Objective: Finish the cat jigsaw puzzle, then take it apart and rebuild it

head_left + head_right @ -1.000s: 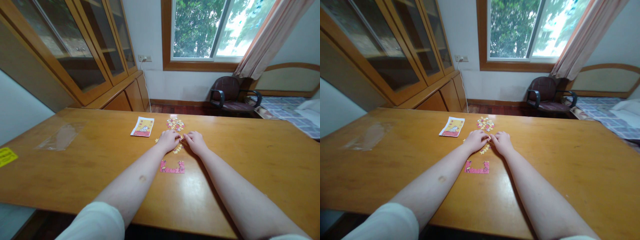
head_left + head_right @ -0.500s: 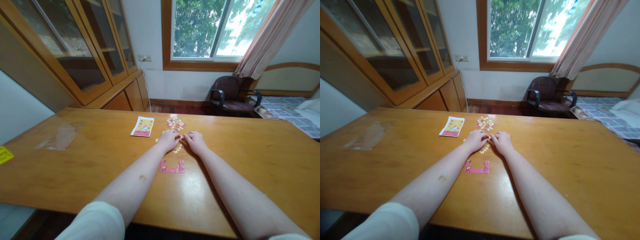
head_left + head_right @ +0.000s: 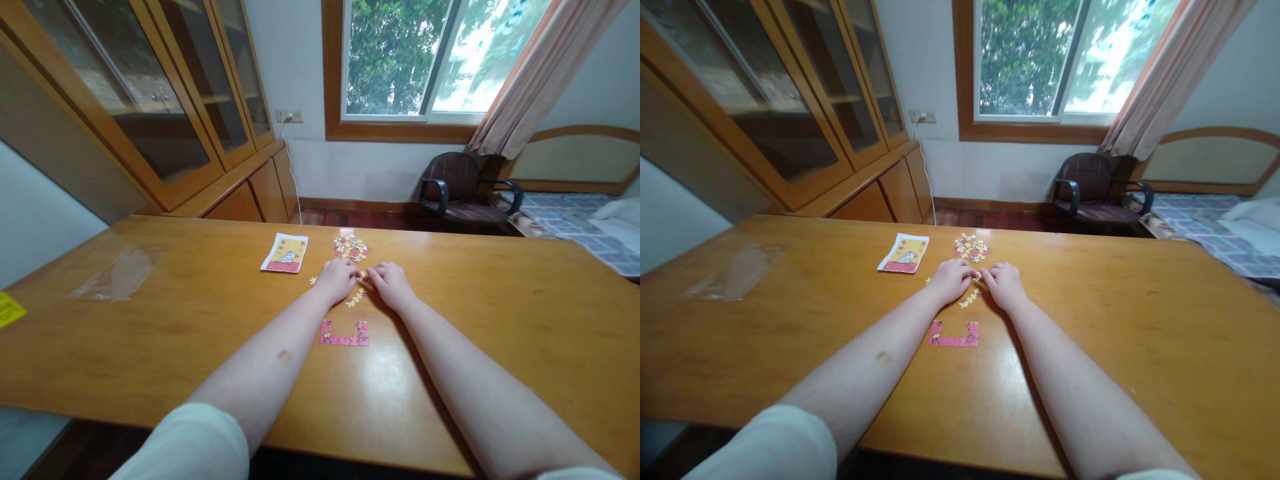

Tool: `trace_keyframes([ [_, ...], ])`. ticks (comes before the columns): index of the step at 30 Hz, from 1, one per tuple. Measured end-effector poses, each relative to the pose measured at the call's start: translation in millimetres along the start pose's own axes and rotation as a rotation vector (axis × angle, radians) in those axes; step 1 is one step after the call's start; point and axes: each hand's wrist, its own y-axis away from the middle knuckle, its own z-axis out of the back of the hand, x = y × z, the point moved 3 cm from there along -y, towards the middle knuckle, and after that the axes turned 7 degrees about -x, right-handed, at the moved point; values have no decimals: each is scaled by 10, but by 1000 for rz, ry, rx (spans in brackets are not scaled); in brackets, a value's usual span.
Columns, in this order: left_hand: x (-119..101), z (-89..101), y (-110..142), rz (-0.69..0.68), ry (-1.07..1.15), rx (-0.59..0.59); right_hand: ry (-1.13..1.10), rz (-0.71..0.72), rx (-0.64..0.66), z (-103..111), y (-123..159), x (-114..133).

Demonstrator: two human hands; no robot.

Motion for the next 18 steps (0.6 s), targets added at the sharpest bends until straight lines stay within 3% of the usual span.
trace_keyframes([
  [5,68,-40,-21,6,94,-95,40,1,-37,-12,-11,-32],
  [8,149,44,-10,44,211,-270,34,-5,-43,-22,-11,-52],
  [10,194,232,32,41,286,-485,15,1,-35,-21,-9,-50],
  [14,222,869,200,107,284,-920,-62,66,11,-5,-6,-1],
  [16,202,1181,283,190,282,-1007,-97,102,41,2,-5,31],
  [18,169,1365,334,216,285,-934,-114,124,61,4,-6,53],
])
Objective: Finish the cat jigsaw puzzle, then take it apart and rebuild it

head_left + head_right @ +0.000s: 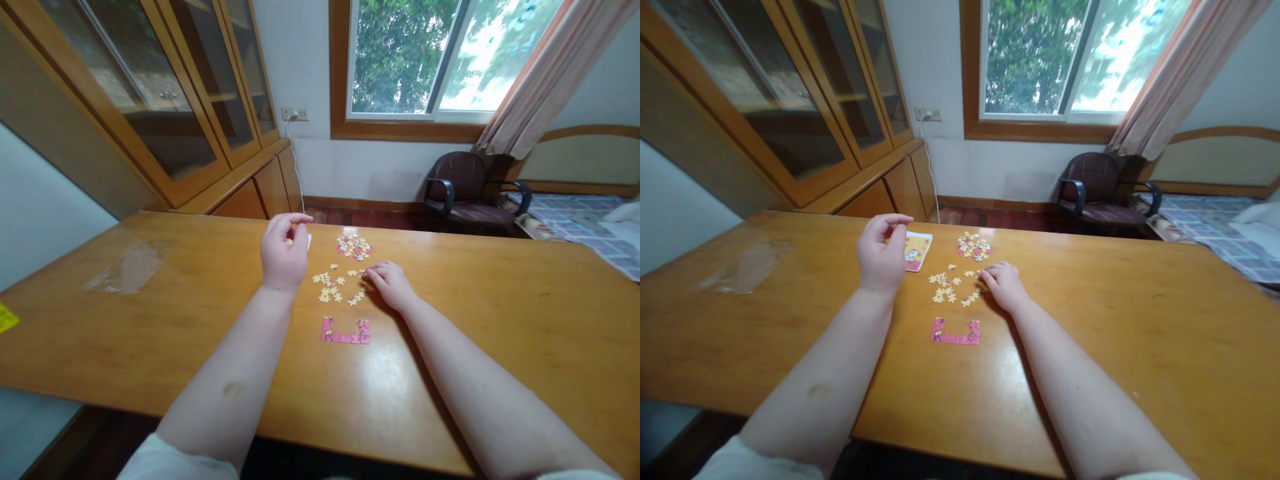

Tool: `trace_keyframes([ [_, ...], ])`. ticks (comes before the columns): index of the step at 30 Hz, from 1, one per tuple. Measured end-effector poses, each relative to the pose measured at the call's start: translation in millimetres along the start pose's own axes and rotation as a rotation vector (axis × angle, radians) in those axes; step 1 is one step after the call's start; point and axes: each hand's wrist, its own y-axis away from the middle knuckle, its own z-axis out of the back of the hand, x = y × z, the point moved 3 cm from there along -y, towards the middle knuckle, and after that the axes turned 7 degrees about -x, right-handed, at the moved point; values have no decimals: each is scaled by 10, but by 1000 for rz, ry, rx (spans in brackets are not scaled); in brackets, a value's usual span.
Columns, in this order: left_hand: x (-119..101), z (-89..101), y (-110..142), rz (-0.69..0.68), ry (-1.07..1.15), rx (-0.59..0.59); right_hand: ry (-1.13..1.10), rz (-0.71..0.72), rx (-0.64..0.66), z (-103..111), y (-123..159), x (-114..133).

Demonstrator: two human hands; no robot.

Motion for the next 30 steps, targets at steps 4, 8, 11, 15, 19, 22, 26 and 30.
trace_keyframes([
  [4,73,-52,141,-38,-109,388,13,-13,-4,-8,-3,-4],
  [8,374,-271,432,-139,-230,630,41,-25,-17,-18,-3,-25],
  [11,531,-379,533,-195,-256,713,46,-22,-21,-12,-6,-26],
  [15,640,-450,581,-170,-310,795,25,25,-4,-8,-4,9],
  [19,703,-516,646,-178,-352,875,37,115,62,-38,21,81],
  [22,724,-562,680,-199,-357,900,89,143,116,-62,50,131],
  [26,720,-606,702,-209,-351,929,137,139,202,-86,77,177],
  [30,695,-624,722,-201,-332,949,146,125,236,-100,87,203],
])
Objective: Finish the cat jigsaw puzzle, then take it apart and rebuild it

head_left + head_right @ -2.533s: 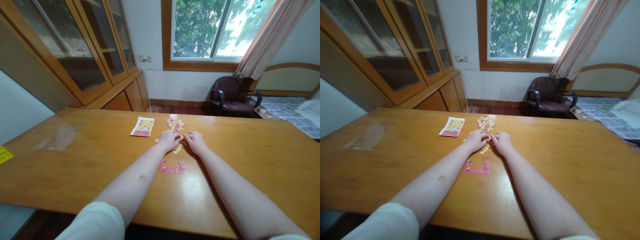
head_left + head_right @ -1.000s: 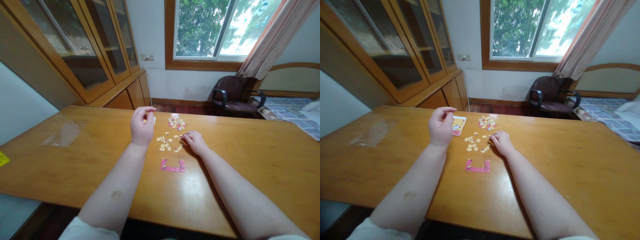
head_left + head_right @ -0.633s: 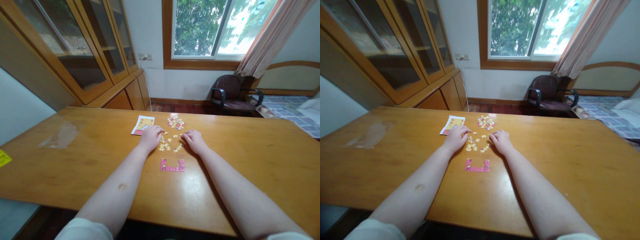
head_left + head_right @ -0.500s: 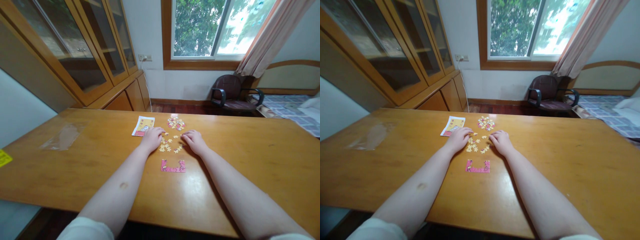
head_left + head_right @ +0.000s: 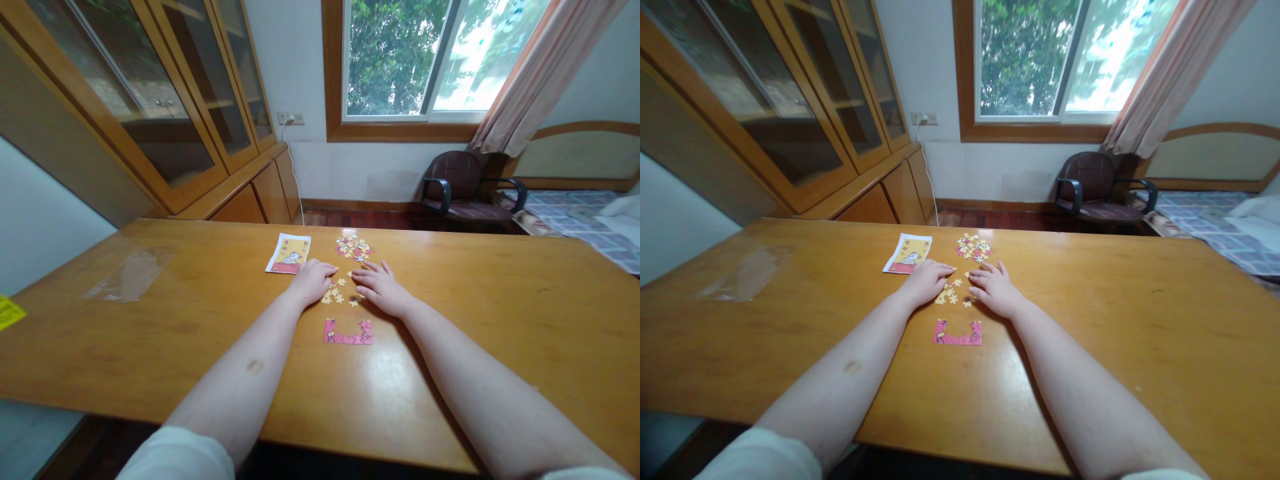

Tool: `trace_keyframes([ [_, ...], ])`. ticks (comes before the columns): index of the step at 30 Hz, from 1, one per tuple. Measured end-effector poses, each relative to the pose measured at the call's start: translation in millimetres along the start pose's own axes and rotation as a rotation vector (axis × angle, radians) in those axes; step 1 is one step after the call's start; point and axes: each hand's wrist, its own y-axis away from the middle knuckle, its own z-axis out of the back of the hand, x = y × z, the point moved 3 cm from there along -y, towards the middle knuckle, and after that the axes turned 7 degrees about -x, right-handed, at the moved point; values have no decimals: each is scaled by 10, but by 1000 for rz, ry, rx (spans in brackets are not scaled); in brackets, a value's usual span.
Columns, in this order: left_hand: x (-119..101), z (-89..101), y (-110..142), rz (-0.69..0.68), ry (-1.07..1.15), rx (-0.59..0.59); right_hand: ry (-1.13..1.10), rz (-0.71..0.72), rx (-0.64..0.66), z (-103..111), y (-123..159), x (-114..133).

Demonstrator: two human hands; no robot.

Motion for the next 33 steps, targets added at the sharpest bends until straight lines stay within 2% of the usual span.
trace_keyframes([
  [7,-76,-15,11,-67,34,24,12,7,9,-22,3,37],
  [13,-85,-17,15,-68,28,27,15,23,-19,-55,5,58],
  [17,-75,-18,8,-66,56,8,12,4,-158,15,11,42],
  [21,-25,-21,-11,-21,61,-35,95,-122,-326,150,-20,45],
  [25,27,-41,-23,19,56,-63,213,-189,-233,162,-204,99],
  [29,53,-44,-20,47,49,-82,242,-130,-118,87,-433,77],
  [33,60,-32,-16,46,49,-82,217,-98,-109,39,-496,-26],
])
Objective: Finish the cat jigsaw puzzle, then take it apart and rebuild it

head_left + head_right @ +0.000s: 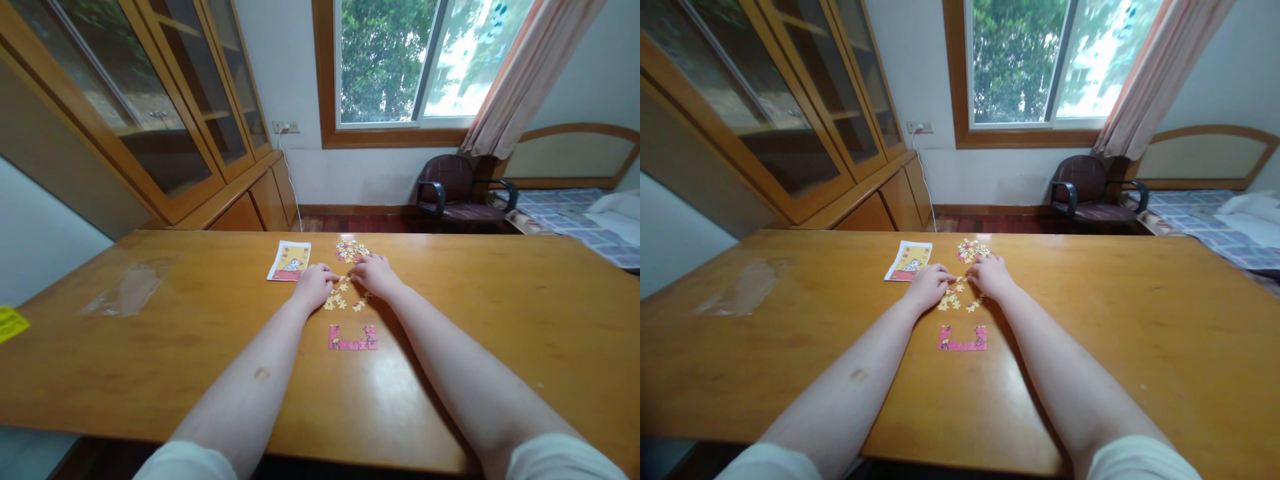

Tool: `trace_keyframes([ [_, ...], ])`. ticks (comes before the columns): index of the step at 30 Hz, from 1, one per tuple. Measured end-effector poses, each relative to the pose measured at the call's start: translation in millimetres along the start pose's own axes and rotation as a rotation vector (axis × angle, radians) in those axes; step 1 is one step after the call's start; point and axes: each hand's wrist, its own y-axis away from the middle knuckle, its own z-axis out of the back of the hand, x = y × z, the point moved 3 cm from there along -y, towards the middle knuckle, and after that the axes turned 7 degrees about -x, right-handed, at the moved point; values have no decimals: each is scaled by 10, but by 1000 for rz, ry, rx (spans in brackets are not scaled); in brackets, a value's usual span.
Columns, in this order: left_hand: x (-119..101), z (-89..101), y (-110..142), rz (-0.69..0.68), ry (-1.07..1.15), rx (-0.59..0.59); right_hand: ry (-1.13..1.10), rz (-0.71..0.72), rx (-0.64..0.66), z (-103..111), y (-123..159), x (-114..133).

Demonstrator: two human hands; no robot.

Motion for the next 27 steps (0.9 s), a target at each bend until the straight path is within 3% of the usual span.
trace_keyframes([
  [27,-14,31,-2,10,6,25,-64,-17,-27,-189,3,-8],
])
